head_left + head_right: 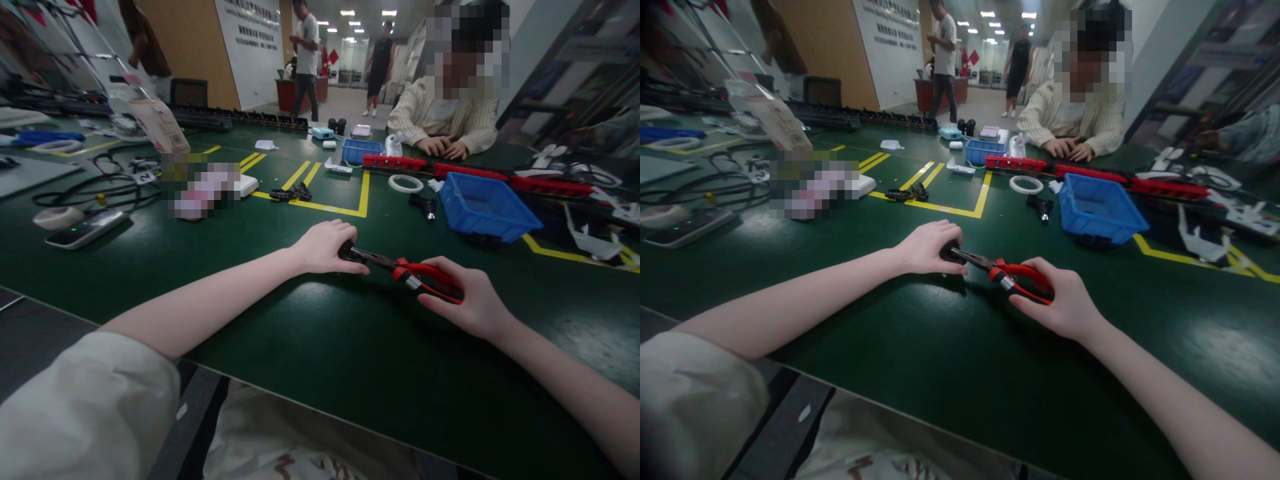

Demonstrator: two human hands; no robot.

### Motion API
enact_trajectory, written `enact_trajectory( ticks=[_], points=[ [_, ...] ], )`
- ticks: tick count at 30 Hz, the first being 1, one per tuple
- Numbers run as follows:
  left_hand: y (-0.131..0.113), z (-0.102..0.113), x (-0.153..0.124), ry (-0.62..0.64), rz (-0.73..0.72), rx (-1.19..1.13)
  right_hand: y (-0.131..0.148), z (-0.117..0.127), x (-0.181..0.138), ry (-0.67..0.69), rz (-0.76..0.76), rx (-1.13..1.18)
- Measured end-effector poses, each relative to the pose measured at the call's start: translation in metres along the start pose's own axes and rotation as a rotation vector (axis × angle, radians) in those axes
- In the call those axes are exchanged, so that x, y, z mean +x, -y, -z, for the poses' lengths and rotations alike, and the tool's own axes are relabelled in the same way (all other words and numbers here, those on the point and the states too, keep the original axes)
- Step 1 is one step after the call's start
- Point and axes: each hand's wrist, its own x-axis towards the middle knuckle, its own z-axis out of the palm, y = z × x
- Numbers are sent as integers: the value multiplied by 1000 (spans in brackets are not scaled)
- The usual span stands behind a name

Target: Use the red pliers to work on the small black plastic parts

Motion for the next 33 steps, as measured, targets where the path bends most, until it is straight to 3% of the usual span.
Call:
enact_trajectory(
  ticks=[6,13,20,24,28,33],
  points=[
    [-3,1,-1,38,-37,33,-5,0,-2,-29,79,-158],
    [-2,7,-3,173,-75,-171,-10,2,-1,-10,73,-165],
    [0,6,-2,161,-104,-134,-11,4,-1,-11,71,-168],
    [-2,5,-2,140,-89,-23,-16,5,-1,-46,195,-335],
    [-3,4,-2,116,-59,32,-14,7,-1,-113,291,-460],
    [-7,3,-2,93,46,67,-6,4,-1,-124,258,-508]
  ],
)
